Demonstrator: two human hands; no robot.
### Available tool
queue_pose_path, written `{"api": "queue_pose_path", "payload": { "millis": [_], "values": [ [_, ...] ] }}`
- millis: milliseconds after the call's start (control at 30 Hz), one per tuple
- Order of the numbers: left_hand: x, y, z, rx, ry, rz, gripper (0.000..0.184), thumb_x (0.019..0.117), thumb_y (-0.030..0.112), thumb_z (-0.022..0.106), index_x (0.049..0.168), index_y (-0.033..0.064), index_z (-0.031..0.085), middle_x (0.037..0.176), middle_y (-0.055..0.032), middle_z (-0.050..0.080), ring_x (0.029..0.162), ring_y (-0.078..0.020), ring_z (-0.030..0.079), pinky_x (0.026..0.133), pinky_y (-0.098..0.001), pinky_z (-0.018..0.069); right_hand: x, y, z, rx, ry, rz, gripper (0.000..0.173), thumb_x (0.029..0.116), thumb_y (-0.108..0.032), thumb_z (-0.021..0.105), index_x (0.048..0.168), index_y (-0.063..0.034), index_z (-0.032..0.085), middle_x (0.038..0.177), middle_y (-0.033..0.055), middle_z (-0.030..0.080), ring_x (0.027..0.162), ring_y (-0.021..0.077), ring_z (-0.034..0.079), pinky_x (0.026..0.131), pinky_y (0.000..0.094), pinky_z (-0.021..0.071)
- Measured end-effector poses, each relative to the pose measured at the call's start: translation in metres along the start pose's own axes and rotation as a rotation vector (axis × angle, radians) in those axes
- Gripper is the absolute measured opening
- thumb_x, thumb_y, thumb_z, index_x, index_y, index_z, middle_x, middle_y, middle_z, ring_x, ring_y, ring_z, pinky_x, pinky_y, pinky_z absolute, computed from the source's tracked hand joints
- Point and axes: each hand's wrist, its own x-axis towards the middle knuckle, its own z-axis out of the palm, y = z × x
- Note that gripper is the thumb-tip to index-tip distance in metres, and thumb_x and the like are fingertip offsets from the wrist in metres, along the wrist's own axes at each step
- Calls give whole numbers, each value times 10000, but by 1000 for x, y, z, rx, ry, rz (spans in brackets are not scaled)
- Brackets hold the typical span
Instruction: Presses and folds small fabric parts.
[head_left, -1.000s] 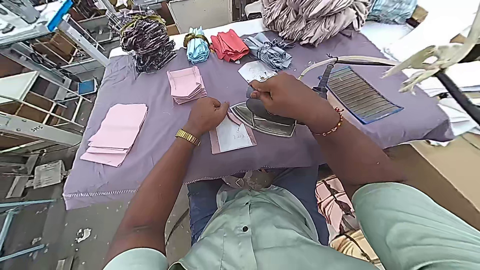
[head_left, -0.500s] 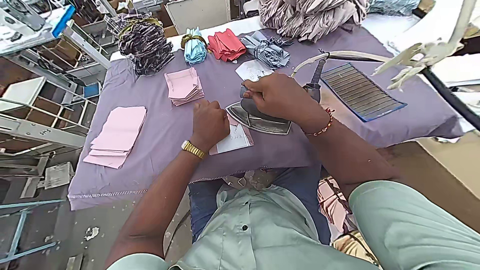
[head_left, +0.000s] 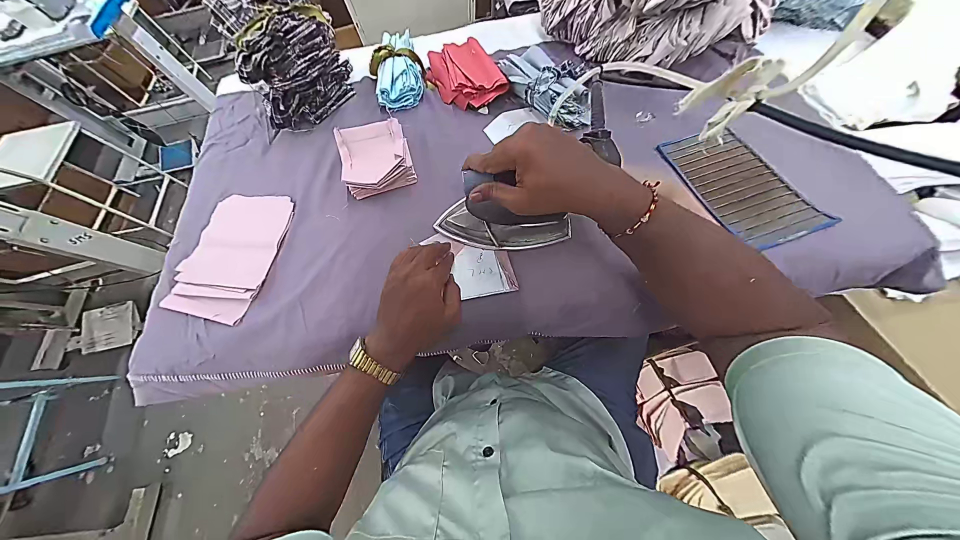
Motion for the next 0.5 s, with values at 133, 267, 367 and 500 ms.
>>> {"api": "queue_pose_path", "payload": {
  "millis": [133, 267, 367, 500],
  "values": [
    [-15, -20, -5, -271, 243, -94, 219, 962, 150, 604, 1084, 113, 782, 1192, -27, 733, 1173, -146, 666, 1016, -388, 559, 17, -4, 10, 17, -16, -75, 421, 981, -577, 541, 1190, -280, 755, 836, -41, 712, 795, 141, 673, 682, 447, 533],
    [-9, -38, -16, -253, 305, -275, 234, 962, 173, 619, 1133, 107, 764, 1076, -25, 702, 954, -90, 680, 808, -290, 604, 18, -8, 10, 18, -14, -100, 434, 1010, -570, 518, 1238, -268, 731, 874, -27, 724, 813, 156, 687, 698, 455, 544],
    [2, -43, -12, -158, 175, -331, 289, 1019, 302, 594, 1162, 130, 777, 1062, -46, 704, 960, -144, 670, 843, -356, 577, 11, -5, 5, 13, -22, -74, 414, 1054, -547, 451, 1190, -278, 734, 823, -39, 697, 769, 145, 668, 668, 453, 532],
    [17, -41, -6, -137, 54, -333, 255, 983, 363, 650, 1035, 174, 813, 1009, -33, 683, 966, -178, 646, 863, -404, 557, -1, 5, -4, 31, -5, 39, 410, 1068, -536, 424, 1048, -295, 755, 711, -56, 627, 663, 125, 614, 585, 437, 483]
  ]
}}
